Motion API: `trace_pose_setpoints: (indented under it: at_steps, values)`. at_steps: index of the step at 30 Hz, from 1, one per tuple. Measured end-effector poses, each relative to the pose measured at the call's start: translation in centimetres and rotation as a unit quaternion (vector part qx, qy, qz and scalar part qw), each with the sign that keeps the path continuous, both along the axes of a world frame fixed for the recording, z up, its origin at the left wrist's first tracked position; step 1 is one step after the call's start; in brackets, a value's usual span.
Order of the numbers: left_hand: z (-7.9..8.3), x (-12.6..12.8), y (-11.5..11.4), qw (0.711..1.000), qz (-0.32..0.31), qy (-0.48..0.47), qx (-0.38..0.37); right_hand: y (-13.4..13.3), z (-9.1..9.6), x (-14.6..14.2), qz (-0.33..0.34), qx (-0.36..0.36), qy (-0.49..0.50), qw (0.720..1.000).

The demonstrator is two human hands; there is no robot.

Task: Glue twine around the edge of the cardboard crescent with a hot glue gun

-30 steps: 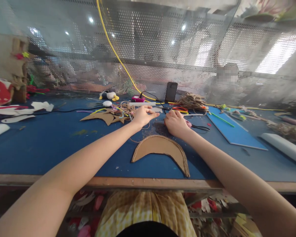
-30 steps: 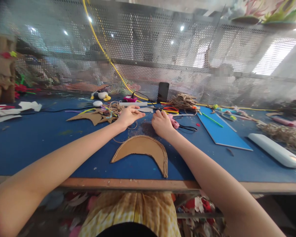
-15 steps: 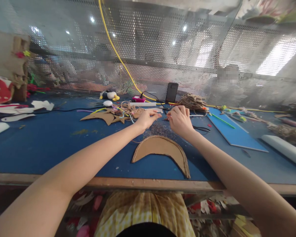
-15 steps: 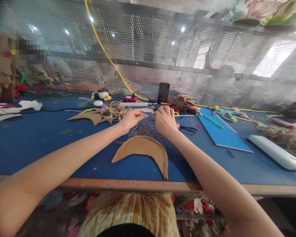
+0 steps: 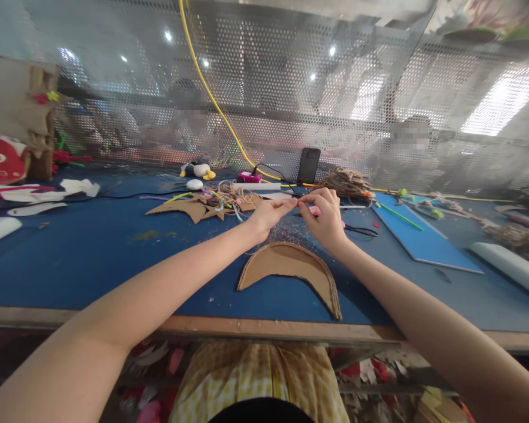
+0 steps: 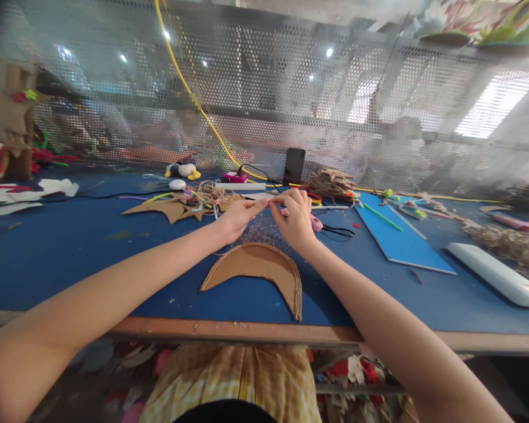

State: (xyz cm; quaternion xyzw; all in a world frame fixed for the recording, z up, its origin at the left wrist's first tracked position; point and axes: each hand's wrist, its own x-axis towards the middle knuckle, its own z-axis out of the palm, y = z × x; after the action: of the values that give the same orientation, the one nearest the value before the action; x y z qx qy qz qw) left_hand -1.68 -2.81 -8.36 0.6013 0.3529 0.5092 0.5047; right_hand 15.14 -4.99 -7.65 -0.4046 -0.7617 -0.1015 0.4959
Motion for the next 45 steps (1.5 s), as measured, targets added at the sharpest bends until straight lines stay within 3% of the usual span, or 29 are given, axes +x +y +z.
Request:
trace_pose_setpoints:
  at_steps: [7, 11, 14, 17, 20, 23, 27, 32, 37, 40, 45]
  values:
    - [-0.1, -0.5, 0.5, 0.998, -0.014, 0.045, 0.043, 1.2, 0.1, 1.2, -0.013, 0.042, 0.005, 0.999]
    - [0.0, -1.2, 1.3, 0.985, 0.080, 0.108, 0.107, 2.2, -0.2, 2.9, -0.040, -0.030, -0.136, 0.989]
    - [-0.1, -1.5, 1.9, 0.967, 0.144, 0.171, 0.119, 2.5, -0.7, 3.4, -0.047, -0.108, -0.273, 0.955]
    - [0.0, -1.5, 2.1, 0.939, 0.205, 0.239, 0.136, 2.5, -0.9, 3.0, -0.065, -0.130, -0.343, 0.928]
    - [0.0, -1.7, 2.2, 0.914, 0.245, 0.285, 0.150, 2.4, -0.8, 2.4, -0.079, -0.097, -0.395, 0.910]
    - [0.0, -1.9, 2.2, 0.907, 0.252, 0.295, 0.161, 2.2, -0.5, 2.1, -0.071, -0.040, -0.442, 0.894]
    - [-0.1, -2.2, 2.1, 0.918, 0.219, 0.282, 0.172, 1.9, -0.3, 1.9, -0.061, 0.017, -0.482, 0.874]
    - [-0.4, -1.9, 2.4, 0.931, 0.204, 0.254, 0.165, 2.1, -0.5, 1.6, -0.081, 0.027, -0.492, 0.867]
    - [-0.8, -1.6, 2.4, 0.948, 0.169, 0.217, 0.161, 2.2, -0.4, 1.5, -0.092, 0.054, -0.469, 0.877]
    - [-0.7, -1.5, 1.9, 0.954, 0.157, 0.209, 0.149, 1.7, -0.1, 1.3, -0.103, 0.051, -0.398, 0.910]
    - [-0.1, -0.8, 0.7, 0.971, 0.129, 0.179, 0.096, 0.5, 0.1, 0.4, -0.059, 0.016, -0.235, 0.970]
